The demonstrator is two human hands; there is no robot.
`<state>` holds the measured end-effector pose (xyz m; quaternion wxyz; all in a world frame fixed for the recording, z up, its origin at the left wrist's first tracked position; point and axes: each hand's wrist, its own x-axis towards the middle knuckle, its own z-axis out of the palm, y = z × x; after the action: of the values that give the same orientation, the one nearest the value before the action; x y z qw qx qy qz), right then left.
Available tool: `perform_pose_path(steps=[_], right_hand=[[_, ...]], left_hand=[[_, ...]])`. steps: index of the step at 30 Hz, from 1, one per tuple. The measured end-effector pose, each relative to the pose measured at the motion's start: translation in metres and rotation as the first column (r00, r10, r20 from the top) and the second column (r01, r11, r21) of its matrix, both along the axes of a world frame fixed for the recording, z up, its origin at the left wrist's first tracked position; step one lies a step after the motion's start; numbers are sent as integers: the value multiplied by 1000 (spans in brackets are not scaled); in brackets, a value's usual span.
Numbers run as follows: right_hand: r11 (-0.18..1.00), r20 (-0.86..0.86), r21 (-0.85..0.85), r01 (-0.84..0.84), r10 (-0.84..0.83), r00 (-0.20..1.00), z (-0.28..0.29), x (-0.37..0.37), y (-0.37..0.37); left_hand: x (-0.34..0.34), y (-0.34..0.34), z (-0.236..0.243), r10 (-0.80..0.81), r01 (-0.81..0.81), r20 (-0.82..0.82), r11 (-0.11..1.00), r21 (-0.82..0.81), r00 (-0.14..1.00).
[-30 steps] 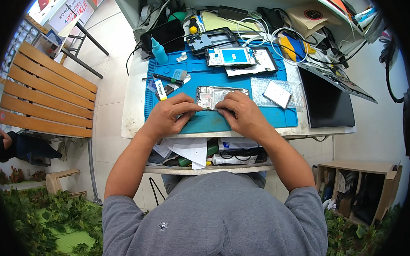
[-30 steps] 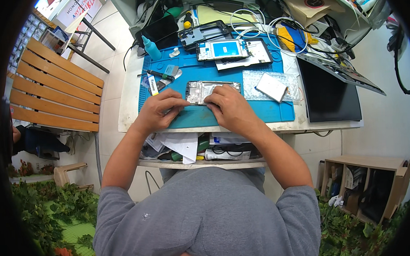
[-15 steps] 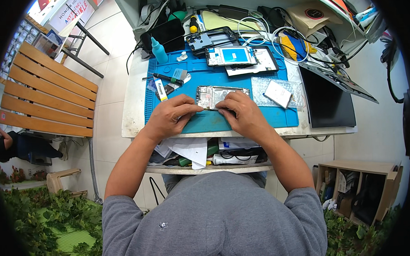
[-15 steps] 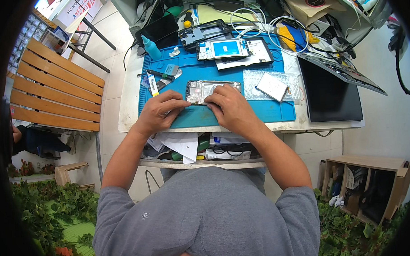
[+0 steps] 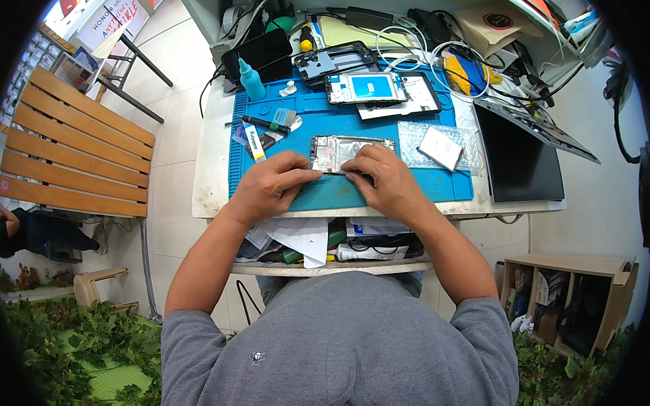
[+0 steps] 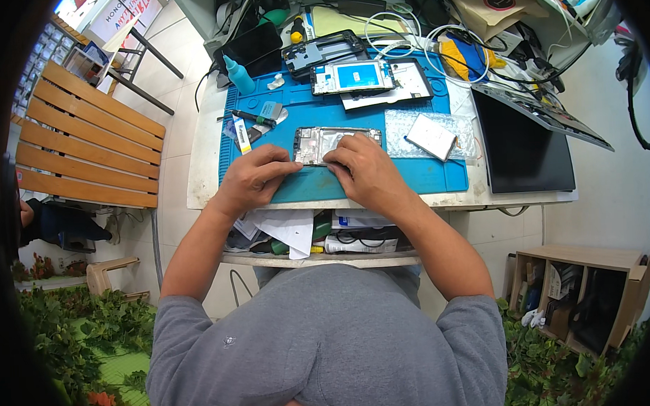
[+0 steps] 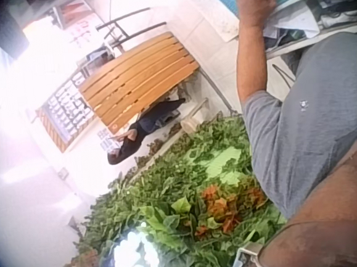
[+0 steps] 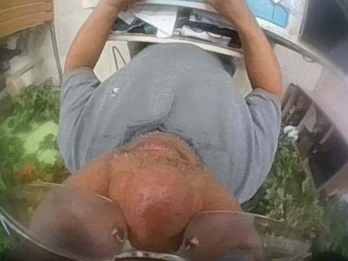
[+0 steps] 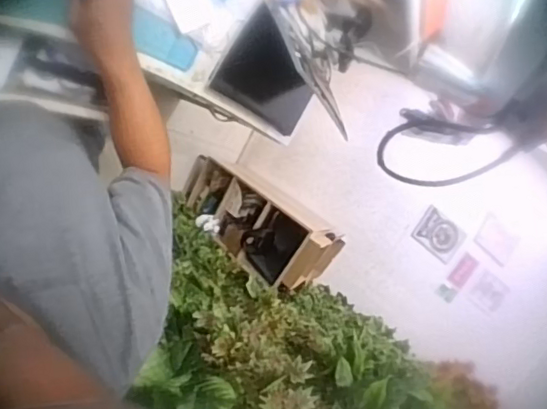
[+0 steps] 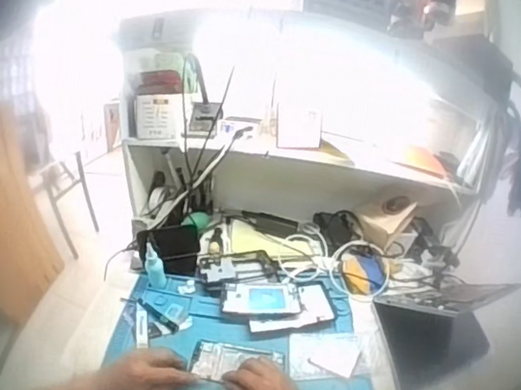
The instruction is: The person disassembles a mobile phone, removing an internal metal component and handling the motherboard and connecting ribbons on a blue workstation mat using a spudger.
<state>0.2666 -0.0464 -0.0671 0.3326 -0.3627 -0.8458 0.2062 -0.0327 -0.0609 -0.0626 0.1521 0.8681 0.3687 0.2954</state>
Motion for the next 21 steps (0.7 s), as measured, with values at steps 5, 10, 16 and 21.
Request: perform_pose_path(steps=[5, 10, 16, 21], right_hand=[[1000, 10, -6, 7, -7, 1000, 0, 0, -1], [1000, 8, -4, 10, -10, 1000, 0, -1, -1], [1000, 5, 6, 9, -9, 1000, -1, 0, -1], [1000, -2, 7, 9, -9, 1000, -1, -1, 0]], left_hand=[[2, -1, 3, 12, -12, -10, 1000, -5, 1000], [4, 0, 8, 9, -9, 4, 998, -63, 1000], [3, 2, 13, -16, 13, -57, 999, -45, 998], [5, 3, 15, -4, 1, -52, 999, -51, 999]])
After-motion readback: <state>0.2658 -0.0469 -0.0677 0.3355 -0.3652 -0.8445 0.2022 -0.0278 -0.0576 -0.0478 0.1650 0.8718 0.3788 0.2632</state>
